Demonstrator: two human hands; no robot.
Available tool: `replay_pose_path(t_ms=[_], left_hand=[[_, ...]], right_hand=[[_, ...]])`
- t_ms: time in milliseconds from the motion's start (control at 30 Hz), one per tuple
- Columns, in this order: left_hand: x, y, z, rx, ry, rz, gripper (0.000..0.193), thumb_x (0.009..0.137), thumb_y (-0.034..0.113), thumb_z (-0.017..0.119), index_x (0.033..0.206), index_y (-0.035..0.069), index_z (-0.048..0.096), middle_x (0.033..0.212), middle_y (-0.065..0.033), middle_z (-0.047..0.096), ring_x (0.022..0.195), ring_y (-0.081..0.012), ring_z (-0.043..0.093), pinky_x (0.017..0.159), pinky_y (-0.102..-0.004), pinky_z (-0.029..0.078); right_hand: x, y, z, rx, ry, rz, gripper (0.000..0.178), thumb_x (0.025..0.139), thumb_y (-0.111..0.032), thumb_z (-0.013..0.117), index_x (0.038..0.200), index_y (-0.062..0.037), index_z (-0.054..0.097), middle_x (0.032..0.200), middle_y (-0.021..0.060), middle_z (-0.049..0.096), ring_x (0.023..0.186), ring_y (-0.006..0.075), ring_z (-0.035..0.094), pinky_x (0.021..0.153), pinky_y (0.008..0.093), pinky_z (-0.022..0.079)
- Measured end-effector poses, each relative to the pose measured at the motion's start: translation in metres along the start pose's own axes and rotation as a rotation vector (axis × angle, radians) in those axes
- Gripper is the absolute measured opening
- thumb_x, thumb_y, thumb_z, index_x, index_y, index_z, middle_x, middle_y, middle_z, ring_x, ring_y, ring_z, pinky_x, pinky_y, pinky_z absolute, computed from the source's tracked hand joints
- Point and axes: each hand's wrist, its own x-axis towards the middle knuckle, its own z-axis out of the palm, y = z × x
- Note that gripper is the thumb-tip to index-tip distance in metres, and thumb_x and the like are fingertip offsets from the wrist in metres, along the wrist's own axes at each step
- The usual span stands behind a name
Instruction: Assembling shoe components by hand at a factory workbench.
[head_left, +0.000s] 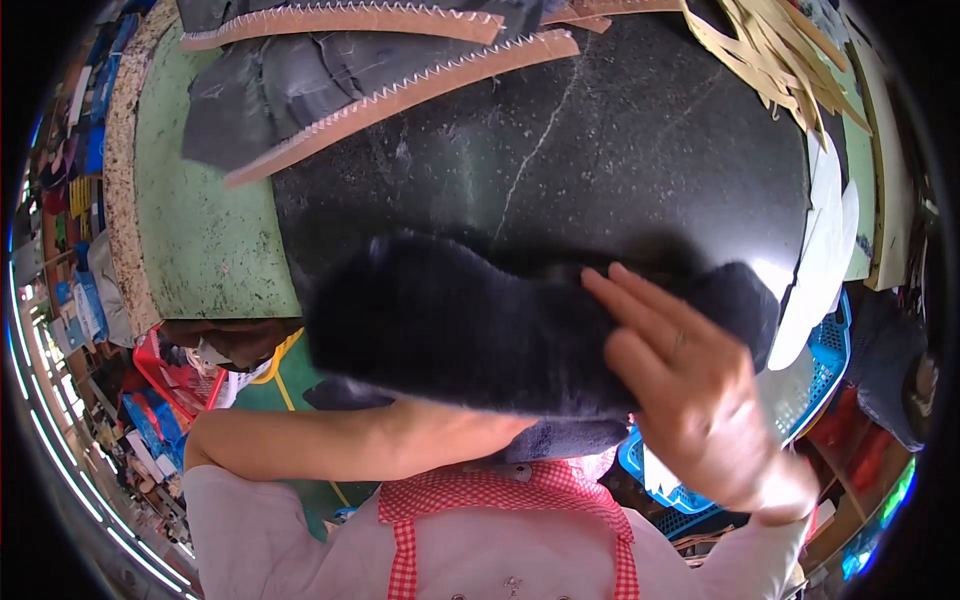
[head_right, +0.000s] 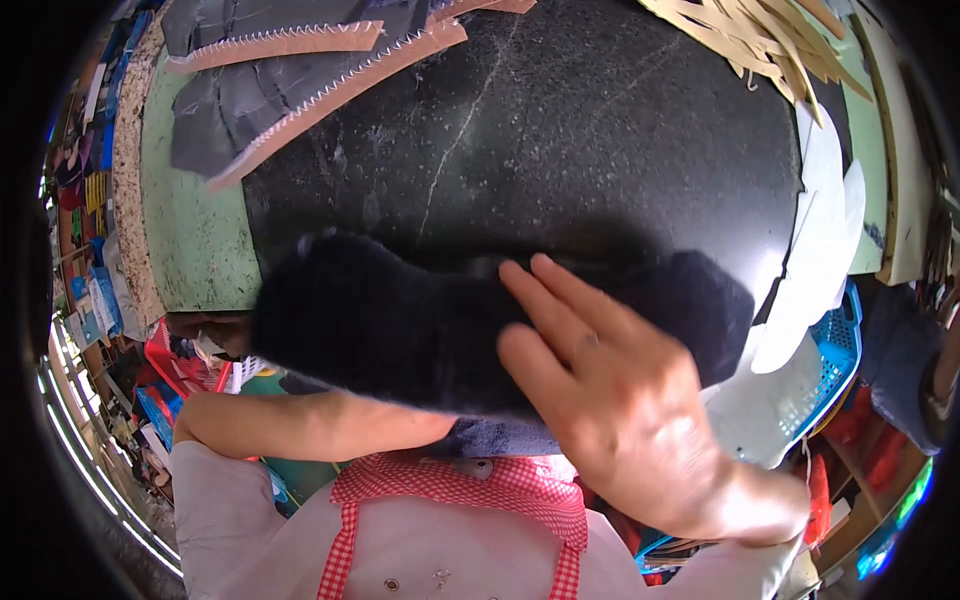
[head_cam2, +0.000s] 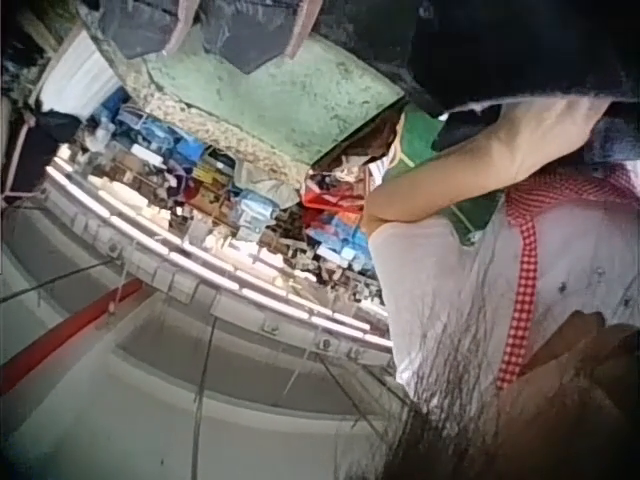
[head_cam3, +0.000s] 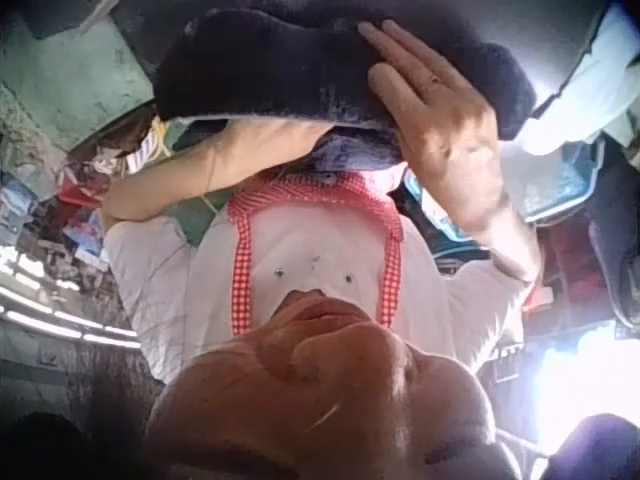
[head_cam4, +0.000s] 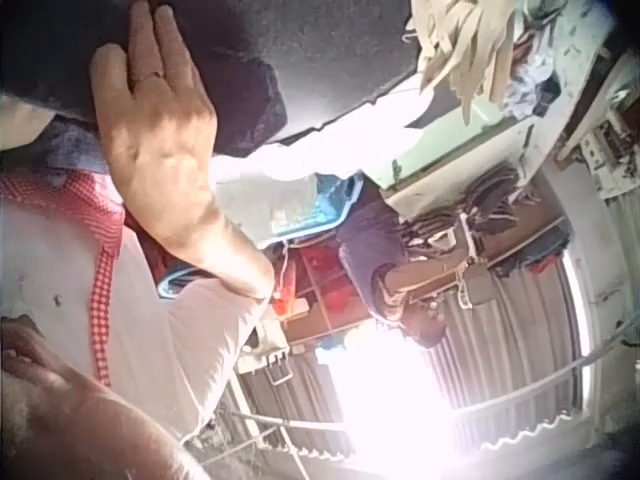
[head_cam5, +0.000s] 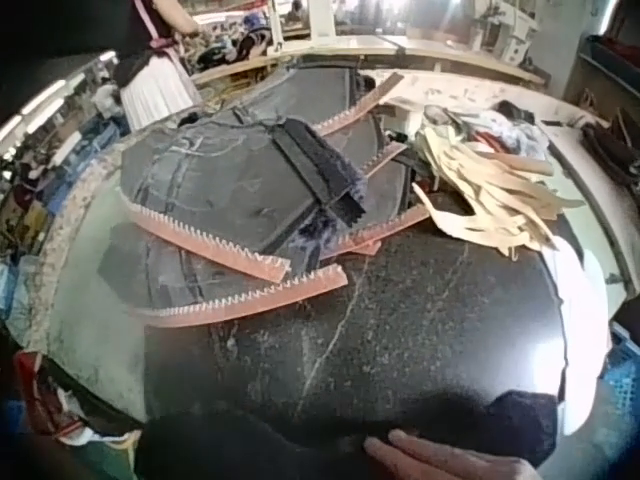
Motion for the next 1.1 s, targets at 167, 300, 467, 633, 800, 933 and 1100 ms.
replay_pose_path(t_ms=[167, 300, 467, 633, 800, 933, 1100], left_hand=[[0.003, -0.007, 0.031, -0.149, 0.214, -0.120, 0.043, 0.085, 0.025, 0.063, 0.125, 0.009, 0.066, 0.116, -0.0111, 0.065, 0.105, -0.0309, 0.062, 0.091, -0.0476, 0.049], [-0.049, -0.081, 0.022, -0.182, 0.304, -0.272, 0.040, 0.081, 0.022, 0.067, 0.119, 0.009, 0.069, 0.108, -0.0100, 0.066, 0.096, -0.0298, 0.062, 0.084, -0.0464, 0.050], [-0.014, -0.098, -0.004, -0.495, 0.559, -0.521, 0.034, 0.069, 0.018, 0.076, 0.102, 0.013, 0.075, 0.085, -0.0048, 0.065, 0.079, -0.0246, 0.060, 0.071, -0.0362, 0.049], [-0.005, -0.106, -0.007, -0.720, 0.485, -0.372, 0.023, 0.073, 0.016, 0.076, 0.096, 0.013, 0.080, 0.085, 0.0005, 0.071, 0.081, -0.0177, 0.062, 0.071, -0.0310, 0.051], [-0.010, -0.121, -0.009, -0.898, 0.435, -0.289, 0.023, 0.078, 0.019, 0.074, 0.099, 0.012, 0.081, 0.086, -0.0009, 0.073, 0.077, -0.0159, 0.063, 0.069, -0.0303, 0.051], [-0.006, -0.136, 0.003, -0.628, 0.509, -0.138, 0.021, 0.076, 0.022, 0.074, 0.091, 0.010, 0.082, 0.086, -0.0011, 0.071, 0.076, -0.0153, 0.060, 0.065, -0.0282, 0.047], [-0.009, -0.174, -0.006, -0.369, 0.427, 0.152, 0.030, 0.071, 0.015, 0.078, 0.100, 0.021, 0.083, 0.098, -0.0021, 0.066, 0.098, -0.0231, 0.060, 0.073, -0.0342, 0.054]], right_hand=[[-0.022, 0.019, 0.042, -0.103, 0.047, -0.004, 0.011, 0.072, -0.007, 0.066, 0.077, -0.0017, 0.058, 0.141, 0.0200, 0.059, 0.132, 0.0355, 0.056, 0.104, 0.0421, 0.053], [-0.026, 0.024, 0.049, -0.052, 0.098, -0.033, 0.014, 0.065, -0.007, 0.066, 0.073, -0.0019, 0.056, 0.143, 0.0193, 0.058, 0.134, 0.0371, 0.052, 0.107, 0.0455, 0.050], [-0.023, 0.035, 0.050, 0.049, 0.085, -0.111, 0.018, 0.062, -0.008, 0.066, 0.069, -0.0018, 0.051, 0.142, 0.0204, 0.059, 0.132, 0.0380, 0.053, 0.106, 0.0459, 0.049], [-0.021, 0.041, 0.044, 0.410, 0.071, -0.085, 0.019, 0.057, -0.006, 0.061, 0.067, 0.0015, 0.046, 0.141, 0.0295, 0.056, 0.131, 0.0446, 0.050, 0.108, 0.0534, 0.042], [-0.016, 0.034, 0.045, 0.438, 0.053, -0.034, 0.018, 0.057, -0.007, 0.060, 0.067, 0.0002, 0.047, 0.143, 0.0280, 0.055, 0.126, 0.0431, 0.051, 0.107, 0.0509, 0.041], [-0.008, 0.018, 0.045, 0.191, 0.001, -0.047, 0.014, 0.060, -0.007, 0.060, 0.069, -0.0024, 0.049, 0.144, 0.0166, 0.059, 0.127, 0.0366, 0.050, 0.102, 0.0467, 0.042], [0.009, -0.009, 0.048, -0.217, -0.029, -0.078, 0.013, 0.063, -0.010, 0.064, 0.069, -0.0036, 0.054, 0.146, 0.0126, 0.058, 0.121, 0.0311, 0.053, 0.098, 0.0431, 0.044]])
